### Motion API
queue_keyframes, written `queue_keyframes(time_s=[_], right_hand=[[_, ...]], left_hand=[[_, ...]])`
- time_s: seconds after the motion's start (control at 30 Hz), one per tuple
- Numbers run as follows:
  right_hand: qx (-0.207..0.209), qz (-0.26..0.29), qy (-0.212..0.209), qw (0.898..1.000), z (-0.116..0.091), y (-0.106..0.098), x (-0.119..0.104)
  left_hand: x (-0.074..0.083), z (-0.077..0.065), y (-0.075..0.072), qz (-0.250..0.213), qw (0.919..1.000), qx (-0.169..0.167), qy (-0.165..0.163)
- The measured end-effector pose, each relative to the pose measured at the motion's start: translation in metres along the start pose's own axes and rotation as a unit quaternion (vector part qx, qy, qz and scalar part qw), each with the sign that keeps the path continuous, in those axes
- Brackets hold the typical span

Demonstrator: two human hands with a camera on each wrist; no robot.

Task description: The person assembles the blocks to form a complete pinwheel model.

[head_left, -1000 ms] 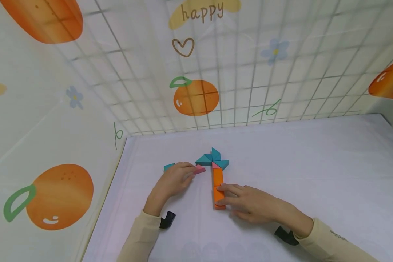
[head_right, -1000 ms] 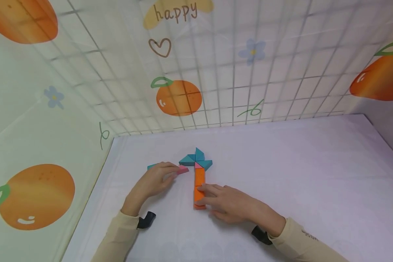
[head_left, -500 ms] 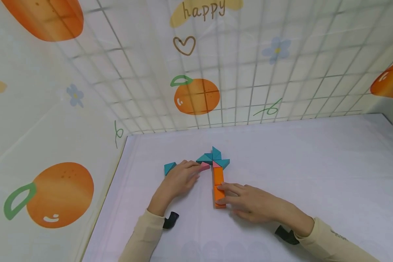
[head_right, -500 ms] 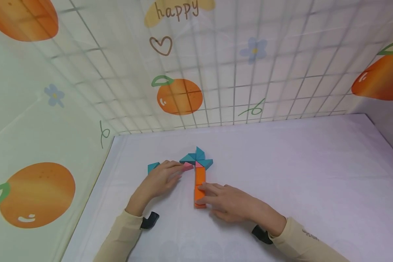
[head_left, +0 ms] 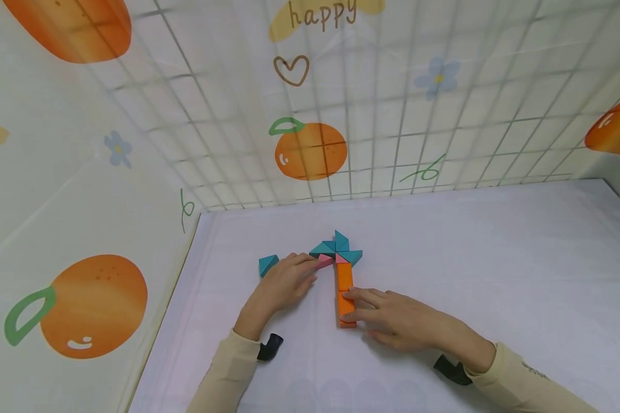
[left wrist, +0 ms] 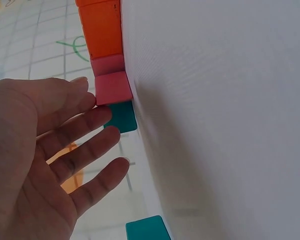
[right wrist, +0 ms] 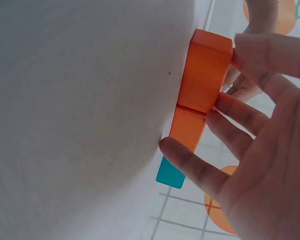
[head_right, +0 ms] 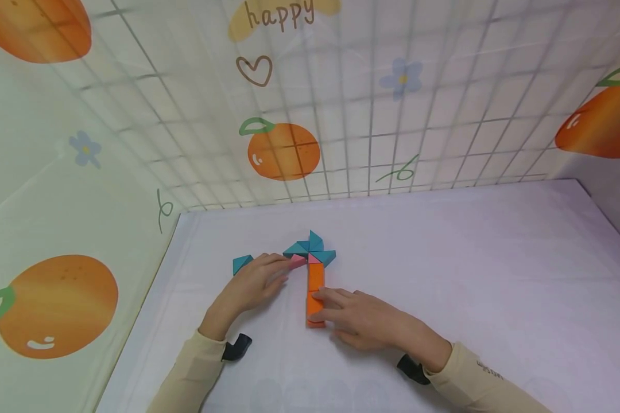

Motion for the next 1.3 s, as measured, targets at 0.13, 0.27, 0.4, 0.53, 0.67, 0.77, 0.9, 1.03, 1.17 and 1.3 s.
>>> queue_keyframes(time_s=[0.13, 0.27, 0.4, 0.53, 0.67, 0.77, 0.9, 1.03, 1.17, 1.3], right_hand=[[0.002, -0.003, -0.002, 1.000, -0.0004, 0.0000, -0.0004], [0.002, -0.002, -0.002, 1.000, -0.0009, -0.0001, -0.0003], [0.002, -0.001, -0.004, 1.000, -0.0010, 0.0002, -0.0004], [0.006, -0.007, -0.010, 1.000, -0.0011, -0.0007, -0.0017], [0.008, -0.014, -0.013, 1.000, -0.0012, -0.0015, -0.0026], [0.006, -0.015, -0.010, 1.000, -0.0011, -0.0013, -0.0024], [0.007, -0.013, -0.009, 1.000, -0.0015, -0.0009, -0.0023], [0.015, -0.017, -0.015, 1.000, -0.0015, -0.0019, -0.0029], [0.015, -0.015, -0.015, 1.000, -0.0014, -0.0023, -0.0028], [0.012, -0.007, -0.012, 1.000, -0.0014, -0.0021, -0.0024]], left_hand=[[0.0013, 0.0010, 0.0009, -0.001, 1.0000, -0.004, 0.007], [0.0041, 0.0015, 0.0005, -0.002, 0.9999, -0.004, 0.015], [0.0054, 0.0012, 0.0001, -0.002, 0.9999, -0.002, 0.012], [0.0065, 0.0014, 0.0001, -0.001, 0.9999, -0.002, 0.013], [0.0076, 0.0024, 0.0017, 0.006, 0.9998, -0.011, 0.012], [0.0078, 0.0034, 0.0028, 0.009, 0.9998, -0.016, 0.010], [0.0079, 0.0043, 0.0038, 0.006, 0.9998, -0.017, 0.009], [0.0088, 0.0051, 0.0046, 0.007, 0.9998, -0.017, 0.012], [0.0093, 0.0058, 0.0055, 0.012, 0.9997, -0.014, 0.014], [0.0097, 0.0057, 0.0052, 0.014, 0.9997, -0.010, 0.015]])
Point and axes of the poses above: each hand's wrist, its own z-axis towards the middle knuckle, its own y-axis out of the palm, x = y × z, the point moved 8 cm from there along z, towards the middle knuckle, and after that the axes turned 15 degrees about -x, right-handed, at the moved point
